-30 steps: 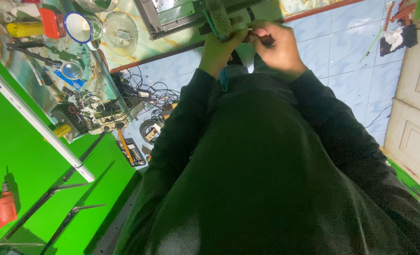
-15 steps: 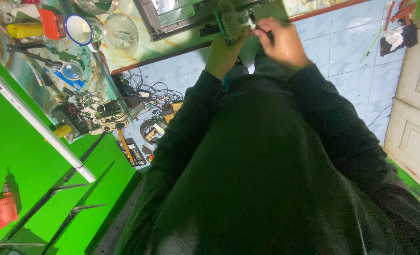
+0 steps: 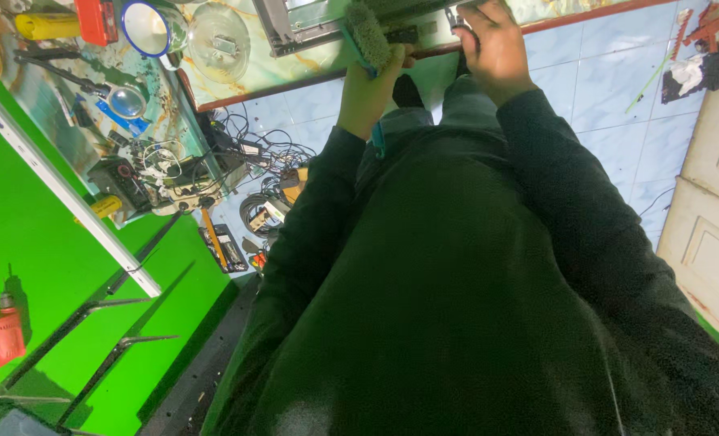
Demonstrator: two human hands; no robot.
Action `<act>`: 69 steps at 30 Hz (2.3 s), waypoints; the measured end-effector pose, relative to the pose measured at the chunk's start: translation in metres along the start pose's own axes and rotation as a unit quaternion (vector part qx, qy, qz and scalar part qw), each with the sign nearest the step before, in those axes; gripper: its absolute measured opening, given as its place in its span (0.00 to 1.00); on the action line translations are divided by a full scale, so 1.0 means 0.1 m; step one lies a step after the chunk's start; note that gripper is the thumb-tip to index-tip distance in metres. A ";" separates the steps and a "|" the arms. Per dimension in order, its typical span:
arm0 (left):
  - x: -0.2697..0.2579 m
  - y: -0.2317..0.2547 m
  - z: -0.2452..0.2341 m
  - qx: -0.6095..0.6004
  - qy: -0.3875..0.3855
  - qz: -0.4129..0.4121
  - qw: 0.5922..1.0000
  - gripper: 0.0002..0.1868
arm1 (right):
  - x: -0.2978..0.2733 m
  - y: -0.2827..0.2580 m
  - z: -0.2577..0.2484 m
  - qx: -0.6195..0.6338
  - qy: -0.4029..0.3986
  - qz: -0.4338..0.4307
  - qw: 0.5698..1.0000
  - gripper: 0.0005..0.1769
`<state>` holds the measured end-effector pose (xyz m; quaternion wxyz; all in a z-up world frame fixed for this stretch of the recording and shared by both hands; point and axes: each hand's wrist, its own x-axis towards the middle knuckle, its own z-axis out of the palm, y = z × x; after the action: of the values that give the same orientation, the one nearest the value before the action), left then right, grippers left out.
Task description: The person cleans the interior of an electronic device, likely a stereo receiver, using a brush and a screwdriver. They brush dust from various components and use the screwdriver to adjust or remove small parts.
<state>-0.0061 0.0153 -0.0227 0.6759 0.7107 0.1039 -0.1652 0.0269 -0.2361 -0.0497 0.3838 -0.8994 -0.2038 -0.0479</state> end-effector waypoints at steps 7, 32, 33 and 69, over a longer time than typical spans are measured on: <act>-0.02 0.17 -0.08 0.089 0.003 0.021 0.996 0.16 | -0.13 0.02 -0.09 0.102 0.001 0.122 0.987 0.08; -0.16 0.38 0.14 -0.039 -0.024 -0.001 0.999 0.13 | -0.46 -0.32 -0.33 0.128 0.020 0.178 0.975 0.08; -0.14 0.37 0.15 -0.042 -0.014 -0.012 0.999 0.14 | -0.42 -0.24 -0.35 0.084 0.021 0.154 0.984 0.08; -0.18 0.38 0.17 -0.008 0.052 -0.035 0.998 0.18 | -0.21 0.68 0.03 -0.185 -0.068 0.036 0.980 0.13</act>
<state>-0.0103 -0.0028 0.0187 0.6688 0.7092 0.1647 -0.1506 0.0349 -0.2835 -0.1026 0.1979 -0.9626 -0.1848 -0.0096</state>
